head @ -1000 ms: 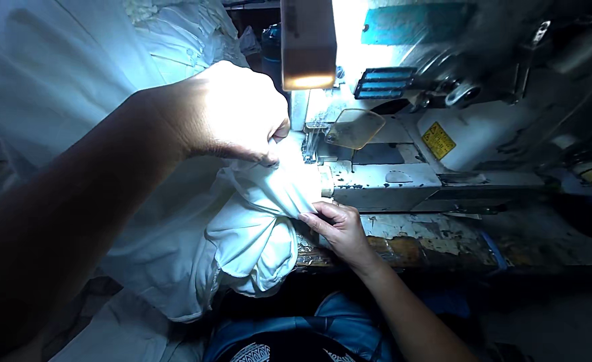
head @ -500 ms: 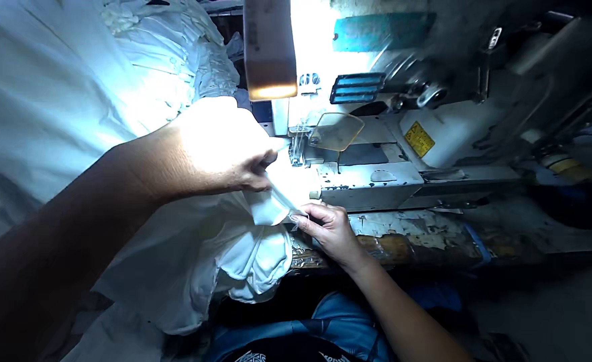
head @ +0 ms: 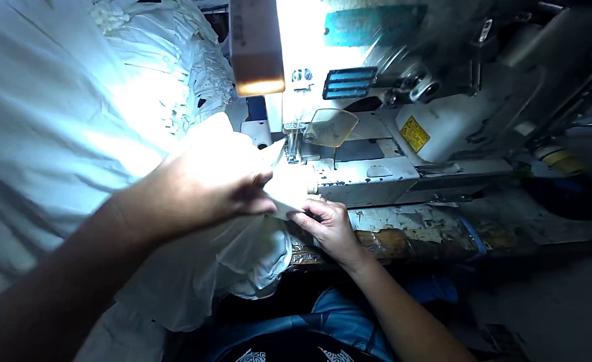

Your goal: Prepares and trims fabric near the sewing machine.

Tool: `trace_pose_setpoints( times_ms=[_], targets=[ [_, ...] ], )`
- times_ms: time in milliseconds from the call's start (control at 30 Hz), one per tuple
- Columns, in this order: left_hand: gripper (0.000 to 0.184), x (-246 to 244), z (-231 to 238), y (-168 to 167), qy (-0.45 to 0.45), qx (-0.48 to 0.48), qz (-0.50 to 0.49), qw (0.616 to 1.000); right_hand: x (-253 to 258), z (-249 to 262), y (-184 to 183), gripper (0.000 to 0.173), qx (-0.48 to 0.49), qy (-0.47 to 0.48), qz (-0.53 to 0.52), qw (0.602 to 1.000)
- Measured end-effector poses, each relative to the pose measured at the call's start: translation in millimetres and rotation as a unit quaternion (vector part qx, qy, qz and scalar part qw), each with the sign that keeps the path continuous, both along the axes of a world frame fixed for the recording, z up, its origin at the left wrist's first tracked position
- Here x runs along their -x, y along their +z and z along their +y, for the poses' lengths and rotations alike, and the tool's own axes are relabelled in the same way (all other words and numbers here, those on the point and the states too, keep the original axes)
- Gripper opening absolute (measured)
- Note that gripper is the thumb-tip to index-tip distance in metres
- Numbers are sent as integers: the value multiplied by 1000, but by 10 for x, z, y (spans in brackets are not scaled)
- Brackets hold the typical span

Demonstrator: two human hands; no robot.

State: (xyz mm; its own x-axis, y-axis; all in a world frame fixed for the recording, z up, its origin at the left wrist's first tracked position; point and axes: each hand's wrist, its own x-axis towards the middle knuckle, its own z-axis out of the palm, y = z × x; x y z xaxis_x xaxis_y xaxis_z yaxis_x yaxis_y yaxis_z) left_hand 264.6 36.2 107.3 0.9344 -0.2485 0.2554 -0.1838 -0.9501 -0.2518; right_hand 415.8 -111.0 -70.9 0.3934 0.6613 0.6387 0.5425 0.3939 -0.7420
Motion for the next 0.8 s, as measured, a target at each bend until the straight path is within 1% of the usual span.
trace_pose_setpoints(
  times_ms=[67,133,167,200,233,333,500,567,600,633,667,700,733,767,800],
  targets=[
    [46,122,-107,-406,-14,91,-77,993,72,-73,-51,16,-1,-8,10,1000],
    [42,180,-117,-851,23,104,-89,990,153,-125,-85,15,-13,-6,31,999],
    [34,175,-90,-1017,41,93,-98,990,184,-150,-83,16,-17,-3,39,999],
    [26,155,-72,-1112,54,92,-114,988,207,-172,-69,16,-18,-2,41,999],
    [25,127,-72,-1130,64,91,-132,985,219,-185,-42,17,-17,-3,39,999],
    [24,36,-87,-987,77,87,-142,983,211,-176,-6,17,-22,-16,37,999],
    [21,-162,87,-904,75,126,-157,977,118,35,26,17,-26,-44,38,998],
    [20,-183,44,-911,98,134,-165,972,64,89,77,16,-15,-19,29,999],
    [24,-166,-51,-954,110,141,-179,968,24,63,128,15,-6,4,14,1000],
    [28,-137,-176,-1050,114,156,-208,959,-34,-15,196,14,-1,27,-14,1000],
    [29,-107,-298,-1192,112,177,-245,947,-106,-152,281,14,-18,34,-54,998],
    [27,-85,-366,-1346,108,194,-271,936,-204,-354,378,14,-58,11,-96,994],
    [27,-83,-362,-1495,105,201,-289,930,-357,-625,470,17,-106,-47,-142,983],
    [26,-112,-301,-1635,98,200,-310,925,-587,-962,553,23,-147,-122,-201,961],
    [24,-156,-202,-1751,88,187,-336,919,-912,-1346,603,31,-175,-154,-268,935]
  ],
)
